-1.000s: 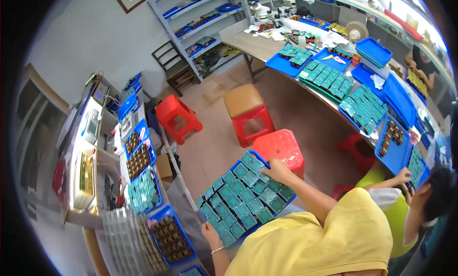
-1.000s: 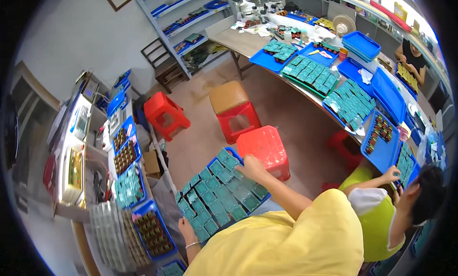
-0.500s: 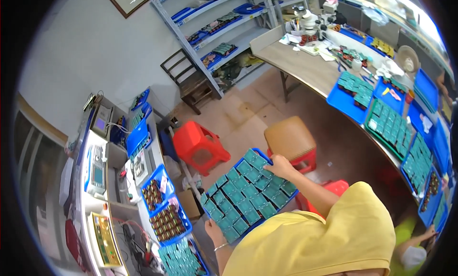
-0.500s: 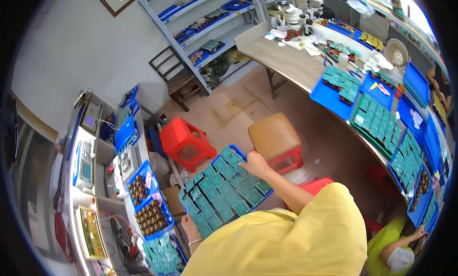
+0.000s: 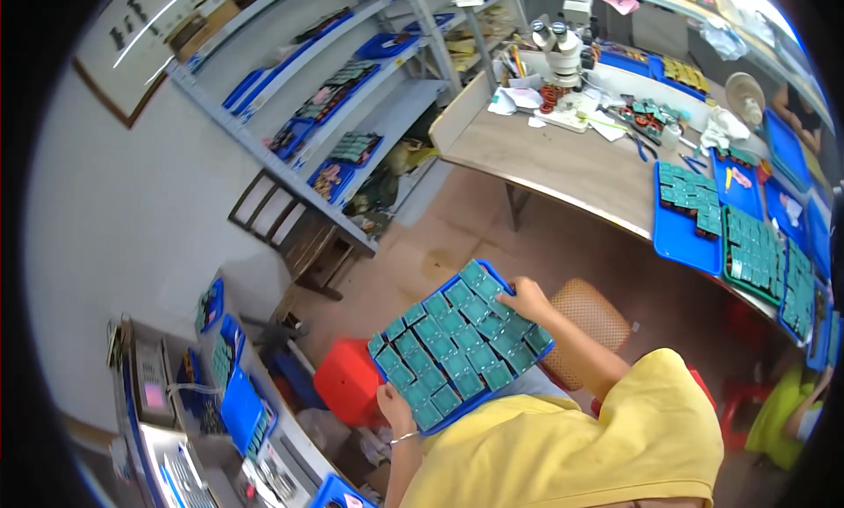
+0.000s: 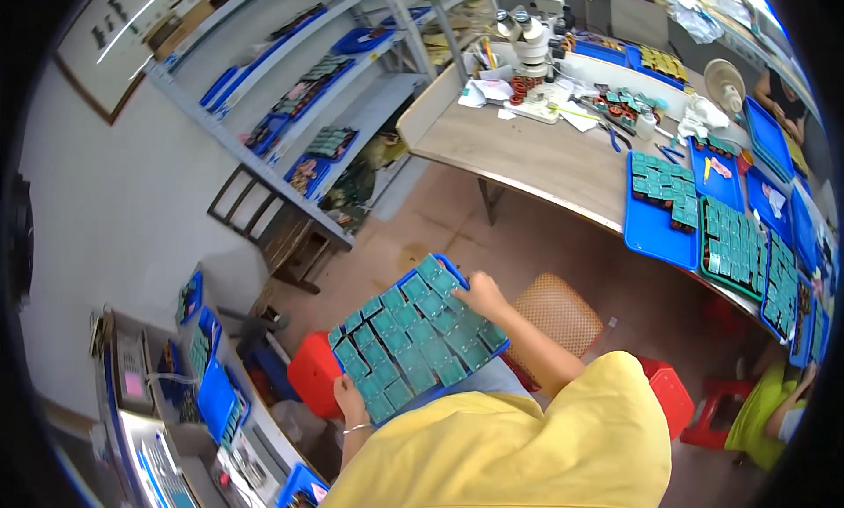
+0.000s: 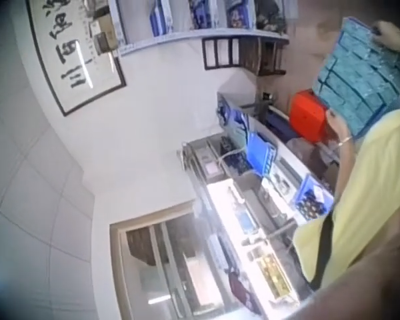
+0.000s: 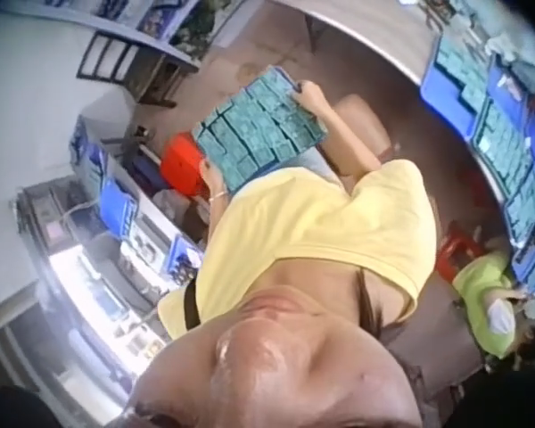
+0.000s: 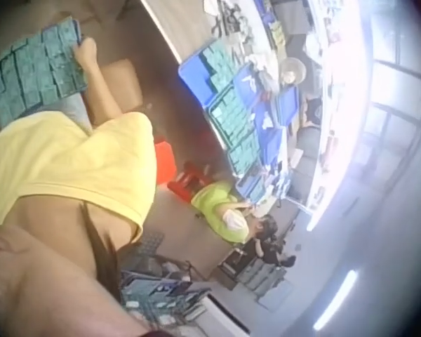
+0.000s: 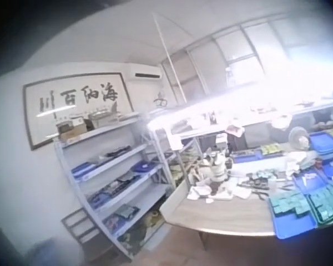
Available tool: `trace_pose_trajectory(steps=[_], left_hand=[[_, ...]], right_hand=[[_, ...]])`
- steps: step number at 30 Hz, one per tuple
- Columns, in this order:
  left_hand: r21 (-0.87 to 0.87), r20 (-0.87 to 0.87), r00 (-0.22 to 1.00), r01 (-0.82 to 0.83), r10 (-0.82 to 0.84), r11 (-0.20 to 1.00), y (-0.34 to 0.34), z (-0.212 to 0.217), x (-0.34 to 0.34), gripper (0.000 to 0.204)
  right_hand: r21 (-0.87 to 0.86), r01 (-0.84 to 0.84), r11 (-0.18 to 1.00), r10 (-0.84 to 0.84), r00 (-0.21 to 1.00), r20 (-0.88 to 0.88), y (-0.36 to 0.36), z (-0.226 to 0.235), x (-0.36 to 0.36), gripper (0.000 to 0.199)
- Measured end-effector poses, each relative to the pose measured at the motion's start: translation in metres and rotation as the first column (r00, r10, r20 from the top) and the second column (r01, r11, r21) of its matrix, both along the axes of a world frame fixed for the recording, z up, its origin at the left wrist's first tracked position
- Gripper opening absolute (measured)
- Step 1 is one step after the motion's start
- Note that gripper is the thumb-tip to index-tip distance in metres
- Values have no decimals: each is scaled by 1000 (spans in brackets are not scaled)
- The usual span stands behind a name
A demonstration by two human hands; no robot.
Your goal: Organizing and assembling electronic components onto circuit boards and placing them into sorting trays.
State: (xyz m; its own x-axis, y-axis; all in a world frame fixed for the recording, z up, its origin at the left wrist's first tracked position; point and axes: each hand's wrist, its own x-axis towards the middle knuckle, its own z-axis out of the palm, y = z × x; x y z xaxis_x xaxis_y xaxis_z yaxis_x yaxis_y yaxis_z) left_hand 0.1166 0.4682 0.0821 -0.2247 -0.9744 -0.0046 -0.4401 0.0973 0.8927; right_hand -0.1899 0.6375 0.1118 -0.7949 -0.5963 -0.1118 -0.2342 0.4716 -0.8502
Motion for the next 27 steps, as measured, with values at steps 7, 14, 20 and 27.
trace_pose_trajectory(steps=[7,14,20,27], left_hand=[[231,-118,982,173,-149,958,-67,-10,-186,22],[283,-99,900,435,-425,855,-105,-41,-369,16],[684,-96,835,451,-542,573,-107,-58,-489,10],[854,-410,650,520,-640,-19,-109,-85,-546,8]], right_hand=[[109,173,979,-164,983,-86,-42,-2,-163,36],[167,266,949,-253,963,-95,-55,-42,-336,37],[221,282,934,-245,953,-180,-57,-74,-471,39],[291,115,950,-71,985,-158,-77,-71,-562,34]])
